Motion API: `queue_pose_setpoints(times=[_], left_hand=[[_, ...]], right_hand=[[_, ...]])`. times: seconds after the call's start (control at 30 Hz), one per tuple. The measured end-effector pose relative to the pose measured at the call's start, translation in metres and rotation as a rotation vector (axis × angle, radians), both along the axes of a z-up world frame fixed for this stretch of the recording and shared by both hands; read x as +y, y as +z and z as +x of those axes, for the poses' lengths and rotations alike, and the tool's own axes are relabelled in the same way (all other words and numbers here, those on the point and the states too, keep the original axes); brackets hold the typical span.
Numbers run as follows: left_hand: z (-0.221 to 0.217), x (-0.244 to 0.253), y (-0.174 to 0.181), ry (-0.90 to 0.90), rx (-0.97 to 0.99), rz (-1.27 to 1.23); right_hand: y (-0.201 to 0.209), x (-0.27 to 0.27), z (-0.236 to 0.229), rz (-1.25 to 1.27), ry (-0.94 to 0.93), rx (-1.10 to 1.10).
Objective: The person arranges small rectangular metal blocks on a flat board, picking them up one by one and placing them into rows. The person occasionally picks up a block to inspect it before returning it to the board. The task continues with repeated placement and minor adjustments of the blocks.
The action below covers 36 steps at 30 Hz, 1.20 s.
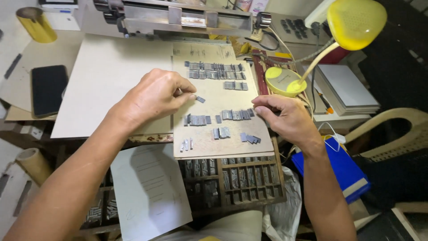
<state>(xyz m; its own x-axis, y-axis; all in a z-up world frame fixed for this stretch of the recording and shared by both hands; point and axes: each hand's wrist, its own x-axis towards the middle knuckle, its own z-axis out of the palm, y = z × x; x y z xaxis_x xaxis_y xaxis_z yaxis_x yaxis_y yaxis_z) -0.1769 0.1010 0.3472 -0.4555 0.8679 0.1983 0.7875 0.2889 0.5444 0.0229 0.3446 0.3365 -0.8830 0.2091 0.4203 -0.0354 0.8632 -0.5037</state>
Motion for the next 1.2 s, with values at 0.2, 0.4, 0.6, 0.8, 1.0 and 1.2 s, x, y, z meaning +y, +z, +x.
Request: queue_pose_setpoints(times=[0.2,0.4,0.6,0.8,1.0,1.2], left_hand=[[0.039,0.023,0.009,-0.074,0.020,-0.084],[0.054,0.035,0.015,-0.111,0.062,-0.153],[0.064,0.031,0.027,-0.085,-0.003,-0.206],[0.059,0.029,0.027,-0.058,-0.017,-0.225],[0.053,0.034,0.018,-0.081,0.006,-0.177],[0.052,0.036,0.010,-0.098,0.034,-0.157]], right_hand=[[0.008,-0.011,0.008,0.023,0.004,-0.084],[0.000,-0.002,0.001,0.027,0.094,-0.100],[-0.005,0.014,-0.001,-0.199,0.112,-0.190],[0.020,-0.005,0.023,-0.466,0.134,-0.146],[0.017,-0.017,0.023,-0.394,0.165,-0.235],[0.012,-0.005,0.016,-0.139,0.021,-0.167]])
